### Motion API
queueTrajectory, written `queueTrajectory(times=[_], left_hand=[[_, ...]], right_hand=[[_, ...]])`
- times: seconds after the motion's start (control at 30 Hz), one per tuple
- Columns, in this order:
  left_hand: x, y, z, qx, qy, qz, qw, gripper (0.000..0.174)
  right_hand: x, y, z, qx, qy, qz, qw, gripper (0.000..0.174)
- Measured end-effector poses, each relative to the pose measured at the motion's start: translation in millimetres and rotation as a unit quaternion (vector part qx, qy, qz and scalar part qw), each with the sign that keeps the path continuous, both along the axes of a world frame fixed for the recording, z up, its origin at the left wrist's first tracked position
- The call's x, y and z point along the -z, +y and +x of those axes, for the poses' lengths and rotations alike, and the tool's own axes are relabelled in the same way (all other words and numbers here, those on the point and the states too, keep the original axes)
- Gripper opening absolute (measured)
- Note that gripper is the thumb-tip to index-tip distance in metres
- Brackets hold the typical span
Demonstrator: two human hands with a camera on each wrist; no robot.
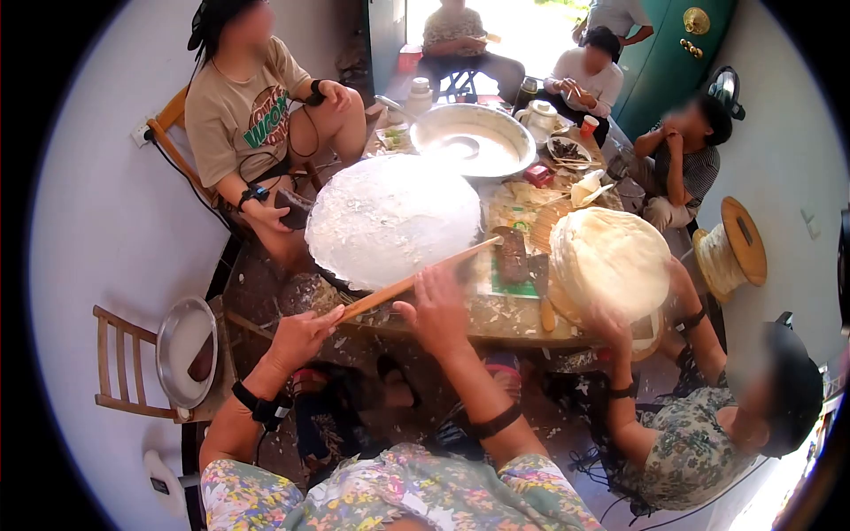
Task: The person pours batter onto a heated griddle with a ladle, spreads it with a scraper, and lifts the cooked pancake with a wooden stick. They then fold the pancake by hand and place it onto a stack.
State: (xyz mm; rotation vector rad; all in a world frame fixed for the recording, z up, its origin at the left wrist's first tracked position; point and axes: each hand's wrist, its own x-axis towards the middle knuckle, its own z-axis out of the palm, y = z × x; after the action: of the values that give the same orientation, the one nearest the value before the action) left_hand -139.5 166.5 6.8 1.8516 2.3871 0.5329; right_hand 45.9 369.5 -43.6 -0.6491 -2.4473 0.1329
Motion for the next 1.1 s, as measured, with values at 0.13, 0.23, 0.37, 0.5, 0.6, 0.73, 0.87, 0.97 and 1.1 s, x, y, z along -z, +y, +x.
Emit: queueTrajectory(times=[0.13, 0.23, 0.37, 0.5, 0.6, 0.73, 0.87, 0.97, 1.1], left_hand=[[-4, -26, 3, -0.025, -0.011, -0.016, 0.999, 0.044], [13, -25, -1, -0.045, -0.094, 0.041, 0.994, 0.042], [12, 10, -2, -0.094, -0.164, 0.05, 0.981, 0.037], [0, 29, -1, -0.083, -0.167, 0.04, 0.982, 0.036], [4, 27, -4, -0.052, -0.197, 0.031, 0.979, 0.036], [-8, 20, 10, -0.069, -0.152, -0.04, 0.985, 0.038], [-9, 2, 23, -0.054, -0.087, -0.049, 0.993, 0.041], [-12, -14, 33, -0.051, -0.057, -0.048, 0.996, 0.042], [0, -15, 25, -0.065, -0.099, 0.01, 0.993, 0.04]], right_hand=[[-7, -24, 5, -0.026, -0.029, -0.03, 0.999, 0.069], [-8, -12, -17, -0.034, -0.017, -0.007, 0.999, 0.068], [0, 29, -53, -0.041, -0.033, -0.042, 0.998, 0.068], [5, 47, -51, -0.025, -0.05, -0.038, 0.998, 0.066], [3, 40, -35, -0.023, -0.038, -0.038, 0.998, 0.065], [0, 28, -14, -0.022, -0.011, -0.031, 0.999, 0.064], [-10, 4, 7, -0.02, -0.008, -0.022, 1.0, 0.064], [-11, -11, 16, -0.023, 0.007, -0.018, 1.0, 0.065], [-14, -7, 5, -0.027, 0.0, -0.021, 0.999, 0.067]])
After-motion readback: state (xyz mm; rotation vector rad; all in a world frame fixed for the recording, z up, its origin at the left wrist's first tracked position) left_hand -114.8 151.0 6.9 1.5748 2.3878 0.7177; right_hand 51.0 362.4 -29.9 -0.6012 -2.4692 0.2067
